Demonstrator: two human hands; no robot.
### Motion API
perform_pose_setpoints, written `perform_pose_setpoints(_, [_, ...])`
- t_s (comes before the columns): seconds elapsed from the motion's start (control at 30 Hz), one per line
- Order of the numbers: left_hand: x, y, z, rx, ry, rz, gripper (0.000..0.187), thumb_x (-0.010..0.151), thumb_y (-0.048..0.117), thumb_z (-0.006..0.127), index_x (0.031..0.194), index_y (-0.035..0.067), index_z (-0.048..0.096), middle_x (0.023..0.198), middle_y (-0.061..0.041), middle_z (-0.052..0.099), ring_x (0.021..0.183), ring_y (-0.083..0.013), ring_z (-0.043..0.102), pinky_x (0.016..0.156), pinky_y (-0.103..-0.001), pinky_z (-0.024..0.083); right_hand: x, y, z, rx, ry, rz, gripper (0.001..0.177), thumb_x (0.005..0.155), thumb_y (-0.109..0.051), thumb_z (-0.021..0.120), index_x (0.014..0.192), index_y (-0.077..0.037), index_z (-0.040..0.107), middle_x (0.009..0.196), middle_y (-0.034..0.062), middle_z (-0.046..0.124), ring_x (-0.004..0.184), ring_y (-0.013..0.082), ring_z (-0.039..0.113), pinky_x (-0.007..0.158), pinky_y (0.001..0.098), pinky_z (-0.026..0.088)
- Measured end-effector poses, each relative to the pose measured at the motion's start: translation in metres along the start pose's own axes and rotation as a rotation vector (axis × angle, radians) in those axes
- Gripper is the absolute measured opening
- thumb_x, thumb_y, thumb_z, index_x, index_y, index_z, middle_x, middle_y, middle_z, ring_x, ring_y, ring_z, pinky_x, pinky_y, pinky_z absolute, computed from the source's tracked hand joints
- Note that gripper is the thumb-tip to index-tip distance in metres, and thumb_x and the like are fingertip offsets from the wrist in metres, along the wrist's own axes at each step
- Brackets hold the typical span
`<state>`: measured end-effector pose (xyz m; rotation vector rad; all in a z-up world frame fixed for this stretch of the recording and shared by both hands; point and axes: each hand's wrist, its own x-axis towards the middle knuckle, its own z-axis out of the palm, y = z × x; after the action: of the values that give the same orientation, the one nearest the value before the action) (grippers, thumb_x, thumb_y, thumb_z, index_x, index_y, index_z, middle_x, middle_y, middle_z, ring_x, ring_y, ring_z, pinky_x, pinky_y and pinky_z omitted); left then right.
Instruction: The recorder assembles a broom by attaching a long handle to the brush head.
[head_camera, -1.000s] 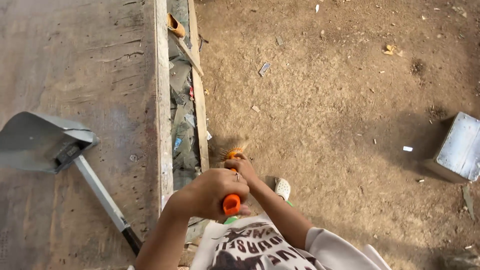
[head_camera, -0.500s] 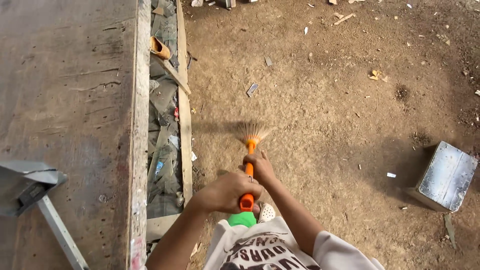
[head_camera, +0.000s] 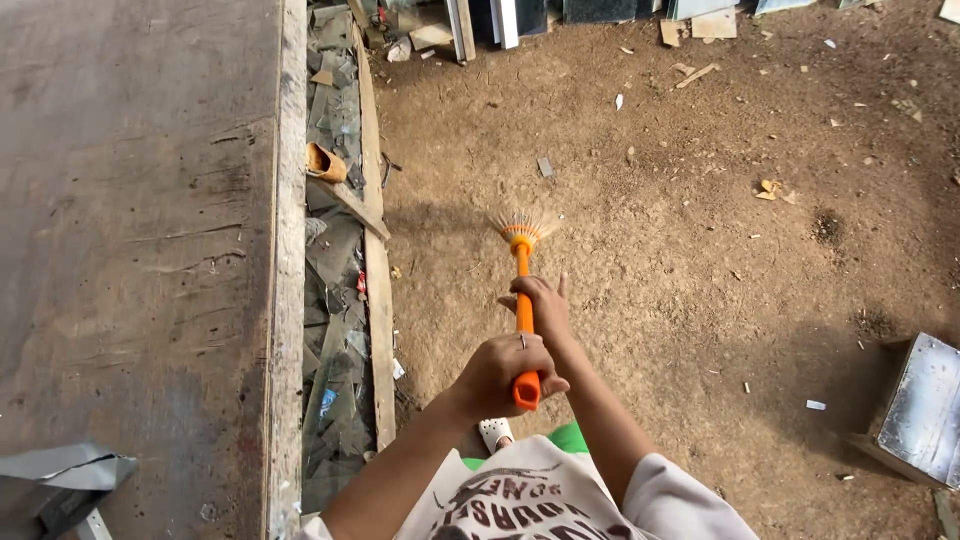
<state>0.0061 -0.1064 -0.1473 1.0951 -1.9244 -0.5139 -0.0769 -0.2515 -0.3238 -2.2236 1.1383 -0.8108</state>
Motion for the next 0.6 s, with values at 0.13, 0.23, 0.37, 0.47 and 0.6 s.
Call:
perform_pose_setpoints(0.13, [0.000, -0.055, 0.016, -0.054, 0.010, -0.084, 0.025, 0.088, 0.021, 0.081, 0.086, 0.011, 0.058, 0.081, -0.006, 0.064, 0.078, -0.0291, 0.066, 0.071, -0.040, 0.054, 0.014, 0.046, 0.026, -0.114, -0.140, -0.014, 0.034, 0.081, -0.042, 0.077, 0.106, -0.020, 0.071, 0.118, 0.0063, 0.070, 0.123, 0.0340, 0.055, 0.109, 0.0697, 0.009])
perform_pose_setpoints(0.23, [0.035, -0.043, -0.003, -0.052, 0.041, -0.116, 0.023, 0.087, 0.020, 0.082, 0.087, 0.011, 0.060, 0.080, -0.006, 0.066, 0.075, -0.0297, 0.065, 0.070, -0.041, 0.053, 0.031, 0.042, 0.011, -0.068, -0.287, -0.022, 0.029, 0.083, -0.037, 0.078, 0.103, -0.018, 0.069, 0.117, 0.0058, 0.070, 0.124, 0.0307, 0.056, 0.113, 0.0678, 0.012])
perform_pose_setpoints(0.37, [0.114, -0.007, -0.038, -0.020, 0.075, -0.062, 0.033, 0.083, 0.025, 0.086, 0.078, 0.013, 0.055, 0.070, -0.003, 0.060, 0.067, -0.0277, 0.064, 0.065, -0.041, 0.048, 0.077, 0.034, -0.038, 0.069, -0.306, -0.154, 0.023, 0.083, -0.034, 0.080, 0.093, -0.017, 0.068, 0.097, 0.0035, 0.071, 0.107, 0.0247, 0.068, 0.126, 0.0622, 0.015])
perform_pose_setpoints(0.47, [0.181, -0.007, -0.039, 0.010, 0.067, 0.056, 0.041, 0.083, 0.030, 0.088, 0.074, 0.013, 0.052, 0.068, -0.003, 0.059, 0.065, -0.0273, 0.063, 0.063, -0.041, 0.046, 0.131, 0.057, -0.076, 0.104, -0.229, -0.245, 0.023, 0.082, -0.031, 0.082, 0.091, -0.016, 0.067, 0.089, 0.0041, 0.071, 0.101, 0.0255, 0.069, 0.126, 0.0607, 0.016])
perform_pose_setpoints(0.6, [0.244, -0.076, 0.008, 0.011, 0.127, -0.001, 0.030, 0.087, 0.028, 0.083, 0.079, 0.014, 0.058, 0.075, -0.003, 0.065, 0.069, -0.0282, 0.066, 0.065, -0.041, 0.049, 0.204, 0.130, -0.093, 0.068, -0.185, -0.150, 0.023, 0.080, -0.025, 0.082, 0.096, -0.014, 0.070, 0.094, 0.0055, 0.073, 0.099, 0.0275, 0.068, 0.118, 0.0600, 0.015])
